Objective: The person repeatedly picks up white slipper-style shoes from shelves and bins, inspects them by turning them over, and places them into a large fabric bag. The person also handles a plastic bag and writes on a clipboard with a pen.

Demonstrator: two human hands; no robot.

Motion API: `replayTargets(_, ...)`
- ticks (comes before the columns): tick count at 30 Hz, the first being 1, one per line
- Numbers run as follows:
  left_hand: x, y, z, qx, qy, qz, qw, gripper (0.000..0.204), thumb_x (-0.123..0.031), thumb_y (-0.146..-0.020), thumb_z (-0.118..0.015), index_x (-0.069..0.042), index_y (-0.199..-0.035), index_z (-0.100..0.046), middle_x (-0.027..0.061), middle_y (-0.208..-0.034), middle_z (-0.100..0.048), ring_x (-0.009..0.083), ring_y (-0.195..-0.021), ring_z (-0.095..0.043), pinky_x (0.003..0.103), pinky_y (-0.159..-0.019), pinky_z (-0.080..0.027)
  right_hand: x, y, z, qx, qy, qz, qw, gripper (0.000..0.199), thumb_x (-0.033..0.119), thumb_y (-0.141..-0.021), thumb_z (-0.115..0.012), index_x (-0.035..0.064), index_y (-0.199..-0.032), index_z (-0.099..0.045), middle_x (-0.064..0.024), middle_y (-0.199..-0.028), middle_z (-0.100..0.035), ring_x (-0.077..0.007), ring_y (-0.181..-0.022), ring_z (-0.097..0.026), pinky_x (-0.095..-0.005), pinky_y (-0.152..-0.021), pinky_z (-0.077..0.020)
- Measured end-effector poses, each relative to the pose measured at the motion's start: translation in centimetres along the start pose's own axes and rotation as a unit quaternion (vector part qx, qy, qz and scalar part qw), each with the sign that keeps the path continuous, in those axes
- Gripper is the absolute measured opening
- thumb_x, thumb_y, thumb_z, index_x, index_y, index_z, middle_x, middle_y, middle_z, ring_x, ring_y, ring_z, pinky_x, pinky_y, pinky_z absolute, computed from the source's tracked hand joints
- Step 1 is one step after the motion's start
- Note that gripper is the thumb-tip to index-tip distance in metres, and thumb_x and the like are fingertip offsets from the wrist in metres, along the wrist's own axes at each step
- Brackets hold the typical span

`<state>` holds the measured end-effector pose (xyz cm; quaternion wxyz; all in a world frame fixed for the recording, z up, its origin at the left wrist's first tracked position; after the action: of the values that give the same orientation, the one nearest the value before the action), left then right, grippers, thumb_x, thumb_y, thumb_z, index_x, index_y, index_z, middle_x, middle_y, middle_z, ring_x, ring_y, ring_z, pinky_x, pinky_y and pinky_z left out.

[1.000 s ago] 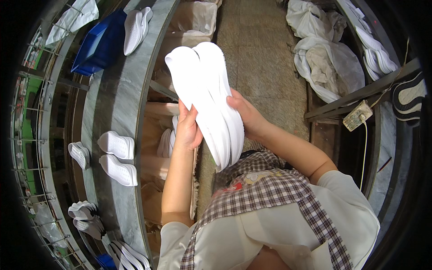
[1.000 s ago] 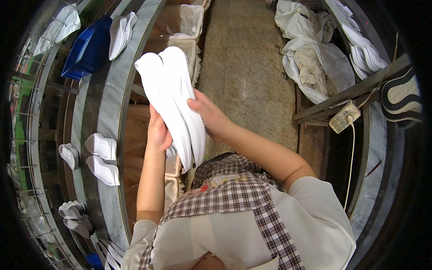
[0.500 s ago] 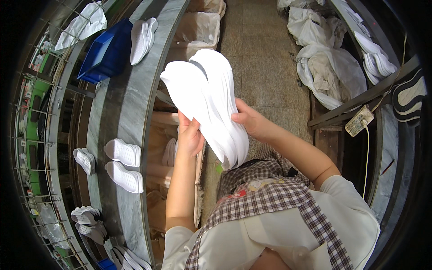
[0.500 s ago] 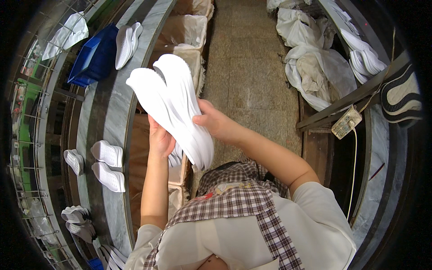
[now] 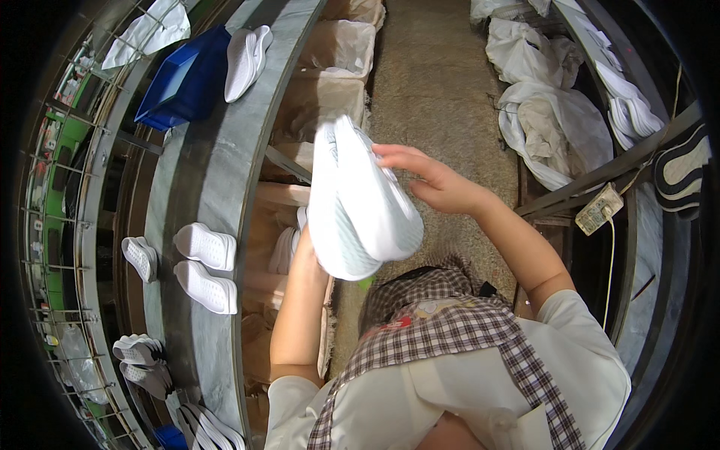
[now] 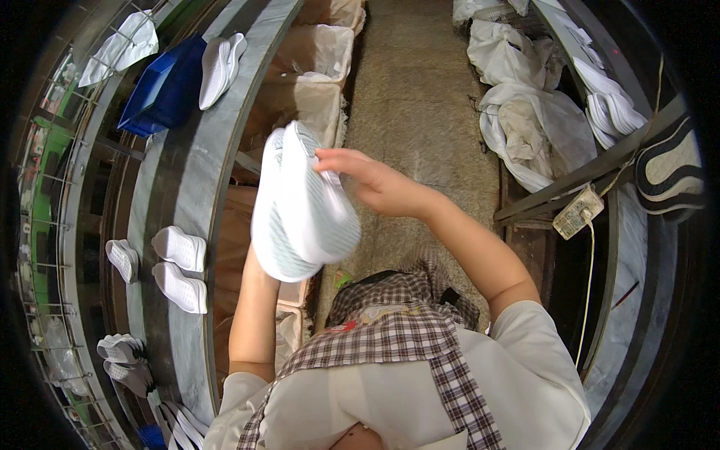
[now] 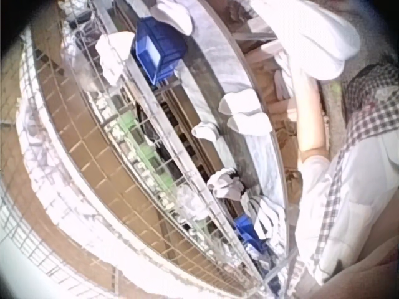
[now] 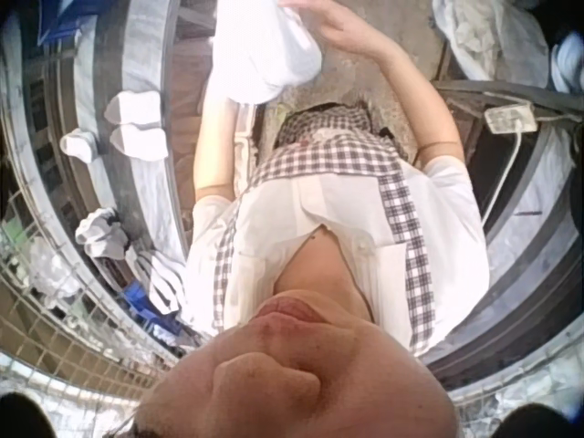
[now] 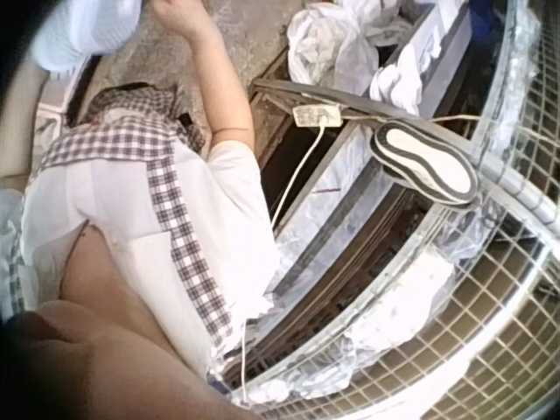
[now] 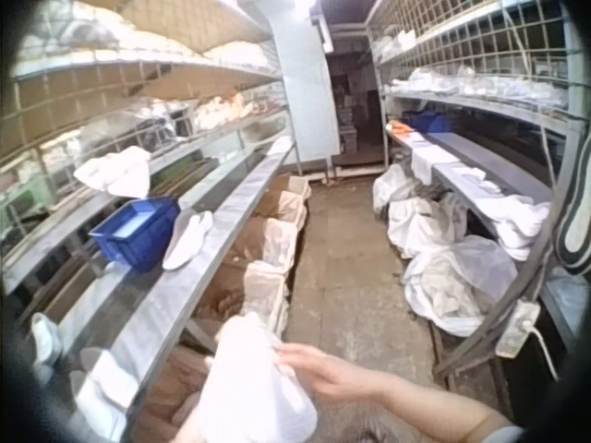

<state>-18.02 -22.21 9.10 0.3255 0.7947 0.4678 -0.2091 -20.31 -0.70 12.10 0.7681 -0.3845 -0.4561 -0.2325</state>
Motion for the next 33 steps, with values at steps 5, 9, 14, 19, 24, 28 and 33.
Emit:
replayTargets(5,0.9,0.1,-1.0,-0.049,-0.05,-0.099,0.993,0.043,-0.022,-0.09,-0.053,-0.003,-0.126,-0.04,0.0134,-0.114,-0.054,0.0207,-0.097,-0.059,0.032,-0.078,-0.054,-2.2,0.8,-2.3,-0.035,-0.304,-0.073,0.949,0.036,0.004,-0.072,-0.055,0.0113,-0.107,-0.049,-0.0138,-0.144,-0.026,-0.0295,-0.134,-0.024,-0.0413,-0.109,-0.0204)
replayTargets(9,2.2,-0.5,-1.0,-0.03,0.024,-0.122,0.992,0.042,-0.025,-0.092,-0.048,-0.001,-0.125,-0.04,0.0136,-0.113,-0.054,0.0225,-0.097,-0.059,0.032,-0.078,-0.053,-1.3,1.2,-5.5,-0.14,-0.258,-0.036,0.955,0.047,0.022,-0.072,-0.07,0.0115,-0.109,-0.043,-0.0166,-0.141,-0.029,-0.0285,-0.13,-0.029,-0.0402,-0.104,-0.0272)
replayTargets(14,1.9,-1.1,-0.4,0.028,0.183,-0.125,0.975,0.038,-0.03,-0.089,-0.054,0.0,-0.111,-0.049,0.0121,-0.091,-0.056,0.0191,-0.077,-0.056,0.027,-0.065,-0.052,-0.1,1.1,-3.8,-0.255,-0.436,-0.081,0.859,0.072,0.026,-0.07,-0.067,0.0028,-0.13,-0.034,-0.0186,-0.122,-0.047,-0.0256,-0.108,-0.052,-0.0351,-0.087,-0.0495)
replayTargets(19,1.2,0.0,-0.9,0.226,0.305,-0.056,0.924,0.042,-0.032,-0.086,-0.058,0.0,-0.108,-0.044,0.0117,-0.097,-0.046,0.0205,-0.08,-0.044,0.031,-0.062,-0.043,-0.8,2.7,-0.8,-0.29,-0.625,-0.07,0.722,0.059,0.037,-0.081,-0.041,0.0005,-0.128,-0.041,-0.0175,-0.112,-0.058,-0.0246,-0.1,-0.061,-0.0361,-0.081,-0.0546)
replayTargets(24,1.2,-0.1,-0.9,0.215,0.283,-0.078,0.931,0.042,-0.033,-0.085,-0.058,-0.002,-0.109,-0.044,0.0094,-0.1,-0.045,0.0208,-0.084,-0.043,0.034,-0.067,-0.042,-1.1,3.9,-0.7,-0.319,-0.629,-0.065,0.706,0.061,0.033,-0.08,-0.041,0.0014,-0.132,-0.035,-0.017,-0.12,-0.054,-0.0263,-0.103,-0.059,-0.039,-0.088,-0.0499)
replayTargets(28,1.4,-0.8,-0.6,0.198,0.278,-0.116,0.933,0.045,-0.031,-0.086,-0.057,-0.003,-0.119,-0.043,0.012,-0.107,-0.05,0.0238,-0.086,-0.049,0.035,-0.072,-0.047,-0.7,3.8,-1.6,-0.322,-0.552,-0.074,0.766,0.067,0.032,-0.078,-0.046,0.0013,-0.135,-0.029,-0.0182,-0.125,-0.048,-0.0279,-0.106,-0.056,-0.0393,-0.09,-0.0488)
replayTargets(33,2.0,-2.2,0.8,0.072,0.003,-0.05,0.996,0.048,-0.028,-0.09,-0.052,-0.001,-0.127,-0.041,0.0133,-0.122,-0.051,0.0223,-0.11,-0.053,0.037,-0.086,-0.05,-0.2,1.9,-4.6,-0.186,-0.132,-0.061,0.972,0.073,0.02,-0.075,-0.059,0.0018,-0.138,-0.026,-0.0182,-0.134,-0.037,-0.0265,-0.122,-0.04,-0.038,-0.099,-0.0375)
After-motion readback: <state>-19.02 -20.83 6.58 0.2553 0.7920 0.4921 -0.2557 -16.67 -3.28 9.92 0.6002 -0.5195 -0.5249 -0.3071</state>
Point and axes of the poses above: each hand's wrist, its own y-axis away from the middle knuckle, its own z-axis out of the back of the hand, x = y × z, the point moved 2 cm from there along -y, towards the middle knuckle
